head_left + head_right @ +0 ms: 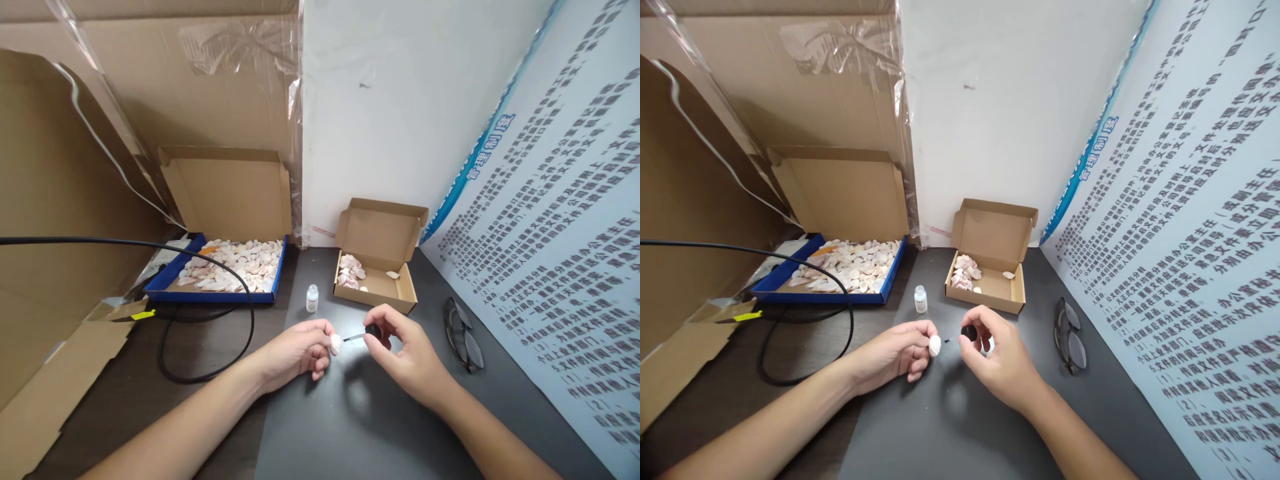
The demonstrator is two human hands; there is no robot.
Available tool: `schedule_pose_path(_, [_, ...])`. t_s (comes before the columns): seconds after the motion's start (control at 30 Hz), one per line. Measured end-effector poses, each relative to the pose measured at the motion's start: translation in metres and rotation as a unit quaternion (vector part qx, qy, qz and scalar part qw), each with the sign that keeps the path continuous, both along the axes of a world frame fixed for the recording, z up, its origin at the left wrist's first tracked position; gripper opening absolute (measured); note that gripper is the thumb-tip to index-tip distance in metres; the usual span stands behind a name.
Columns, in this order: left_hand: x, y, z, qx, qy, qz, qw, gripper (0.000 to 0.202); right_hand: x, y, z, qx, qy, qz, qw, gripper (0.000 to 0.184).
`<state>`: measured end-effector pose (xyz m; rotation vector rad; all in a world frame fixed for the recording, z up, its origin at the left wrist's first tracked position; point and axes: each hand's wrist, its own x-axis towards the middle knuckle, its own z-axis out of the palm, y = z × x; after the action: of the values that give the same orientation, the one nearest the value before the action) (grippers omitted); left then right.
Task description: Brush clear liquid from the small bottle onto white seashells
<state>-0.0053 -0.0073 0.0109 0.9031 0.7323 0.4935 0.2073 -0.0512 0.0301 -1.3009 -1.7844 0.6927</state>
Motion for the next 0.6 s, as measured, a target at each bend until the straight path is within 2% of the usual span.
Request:
schedule_pose_path(0.2, [0.0001,0.0004,-0.0006,-0.002,-0.002,-0.001,1.0,0.018,0.0005,0.0014,0.0005,-0.005,0.032,0.022,0.999,0.008])
schedule_pose_path(0.37, [-0.0004,0.0002,-0.0002,-0.001,-0.004,-0.001,1.0,0.018,0.0004,0.0014,0.0002,0.001,0.004,-0.004,1.0,0.005])
schedule_pose_path(0.5, [0.0002,0.0007,0.0003,-0.003,-0.005,-0.001,1.0,0.018,0.0003,0.0,0.0007,0.001,0.026,0.014,1.0,0.008])
schedule_pose_path(0.6, [0.0006,0.0012,0.0006,-0.003,-0.002,0.0,1.0,0.017,-0.0002,0.0002,0.0005,-0.001,0.003,0.011,1.0,0.007])
